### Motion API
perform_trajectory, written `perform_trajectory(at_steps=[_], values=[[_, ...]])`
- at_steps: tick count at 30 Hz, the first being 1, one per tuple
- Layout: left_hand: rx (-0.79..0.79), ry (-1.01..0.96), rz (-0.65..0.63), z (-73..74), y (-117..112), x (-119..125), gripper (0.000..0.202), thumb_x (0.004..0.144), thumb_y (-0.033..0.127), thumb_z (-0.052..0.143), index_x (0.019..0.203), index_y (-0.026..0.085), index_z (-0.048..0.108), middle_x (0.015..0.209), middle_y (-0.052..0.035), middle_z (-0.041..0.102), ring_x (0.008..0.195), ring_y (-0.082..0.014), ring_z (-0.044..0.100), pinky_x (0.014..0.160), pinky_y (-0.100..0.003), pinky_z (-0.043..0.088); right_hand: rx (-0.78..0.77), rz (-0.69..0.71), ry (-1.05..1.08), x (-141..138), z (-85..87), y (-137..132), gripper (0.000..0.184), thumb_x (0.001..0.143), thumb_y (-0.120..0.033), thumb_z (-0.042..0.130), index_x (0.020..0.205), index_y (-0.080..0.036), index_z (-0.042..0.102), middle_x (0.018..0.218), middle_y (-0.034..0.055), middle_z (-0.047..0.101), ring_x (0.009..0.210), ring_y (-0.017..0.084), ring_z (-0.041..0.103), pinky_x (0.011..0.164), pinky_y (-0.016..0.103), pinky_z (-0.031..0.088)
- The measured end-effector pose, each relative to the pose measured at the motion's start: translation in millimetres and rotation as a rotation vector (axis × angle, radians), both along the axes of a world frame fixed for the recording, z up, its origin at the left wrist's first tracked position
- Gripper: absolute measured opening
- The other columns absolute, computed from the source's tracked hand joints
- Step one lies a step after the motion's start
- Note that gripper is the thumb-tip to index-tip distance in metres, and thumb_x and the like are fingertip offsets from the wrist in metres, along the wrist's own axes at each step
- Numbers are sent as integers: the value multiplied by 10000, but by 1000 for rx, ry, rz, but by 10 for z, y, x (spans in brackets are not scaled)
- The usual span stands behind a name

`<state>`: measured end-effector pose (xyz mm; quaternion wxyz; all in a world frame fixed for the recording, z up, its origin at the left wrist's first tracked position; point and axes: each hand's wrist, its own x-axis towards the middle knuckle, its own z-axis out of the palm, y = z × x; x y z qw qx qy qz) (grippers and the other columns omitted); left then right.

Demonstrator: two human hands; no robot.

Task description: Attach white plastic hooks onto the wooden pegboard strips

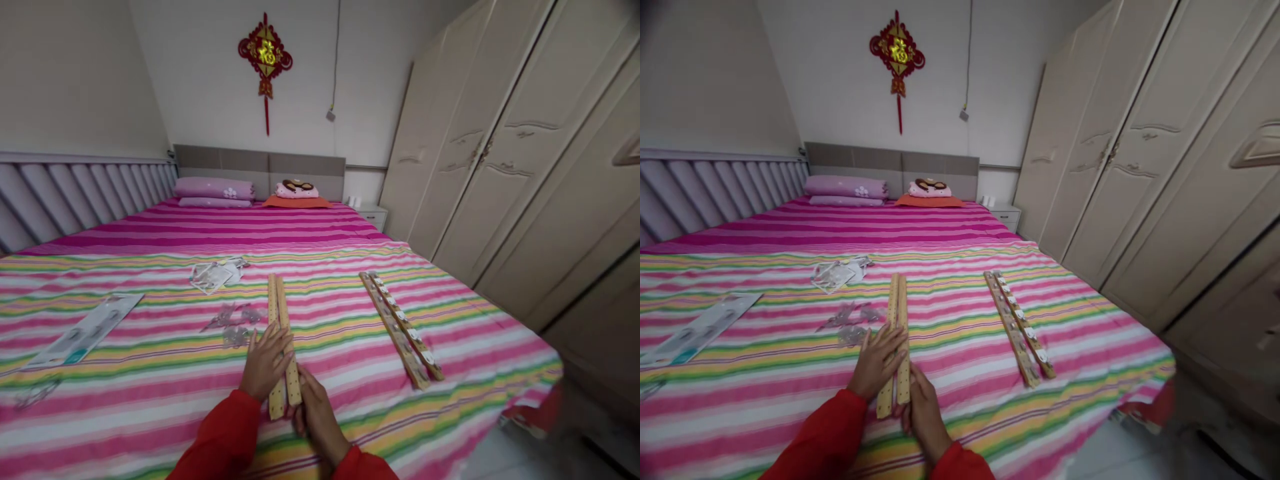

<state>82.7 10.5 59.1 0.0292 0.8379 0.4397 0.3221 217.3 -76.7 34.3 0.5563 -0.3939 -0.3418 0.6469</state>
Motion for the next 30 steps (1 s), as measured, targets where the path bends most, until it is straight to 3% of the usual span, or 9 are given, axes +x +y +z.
perform_trajectory(at_steps=[3,6,10,12,14,16,20,26,30], values=[[25,50,2,-86,-1,-17,349,870,373,481,1201,348,590,1244,-39,616,1282,-291,431,1075,-628,162,26,-37,-160,79,33,-16,699,780,-639,522,1255,-127,513,404,-68,512,254,75,354,284,180,223],[28,68,29,-185,28,-56,339,879,367,460,1183,333,605,1238,-31,621,1279,-291,434,1075,-619,175,60,-175,-217,284,35,-91,503,788,-604,545,915,-129,651,441,-45,534,276,50,348,299,174,202],[89,69,23,-265,85,-98,322,861,369,477,1134,315,640,1198,-24,646,1227,-282,490,1069,-569,241,-10,-601,-51,837,3,-322,431,747,-568,620,665,-149,560,405,-79,457,296,26,306,317,153,192],[145,53,20,-288,104,-117,295,849,356,489,1078,302,667,1159,-19,668,1200,-279,514,1047,-539,289,-84,-854,54,1177,-7,-456,428,715,-579,640,703,-162,543,423,-86,476,295,33,327,307,147,215],[210,40,19,-306,115,-135,262,832,333,506,1016,285,687,1129,-16,683,1186,-284,523,1029,-521,311,-174,-991,131,1495,1,-557,446,712,-604,618,785,-172,540,481,-56,570,312,65,424,313,165,315],[268,33,14,-316,119,-150,232,816,308,522,968,274,694,1102,-13,693,1164,-289,536,1016,-514,319,-260,-979,217,1752,21,-599,439,716,-583,625,836,-173,525,540,-10,646,377,114,544,353,198,419],[352,-7,10,-291,108,-155,192,801,265,531,912,256,688,1015,-15,719,1078,-280,579,974,-493,357,-223,-824,356,2045,47,-523,326,771,-454,638,824,-151,532,707,90,725,612,179,693,530,246,556],[421,-151,31,-200,60,-122,124,790,227,548,809,217,670,863,-41,727,884,-229,617,831,-395,461,-204,-656,537,2243,-20,-372,148,769,-186,671,881,-111,609,740,73,707,610,126,674,549,169,565],[450,-212,131,-192,45,-118,110,794,229,550,786,210,658,852,-53,713,847,-227,604,798,-398,460,-201,-513,625,2282,-21,-409,142,772,-73,633,909,-99,607,752,57,668,550,95,624,501,154,550]])
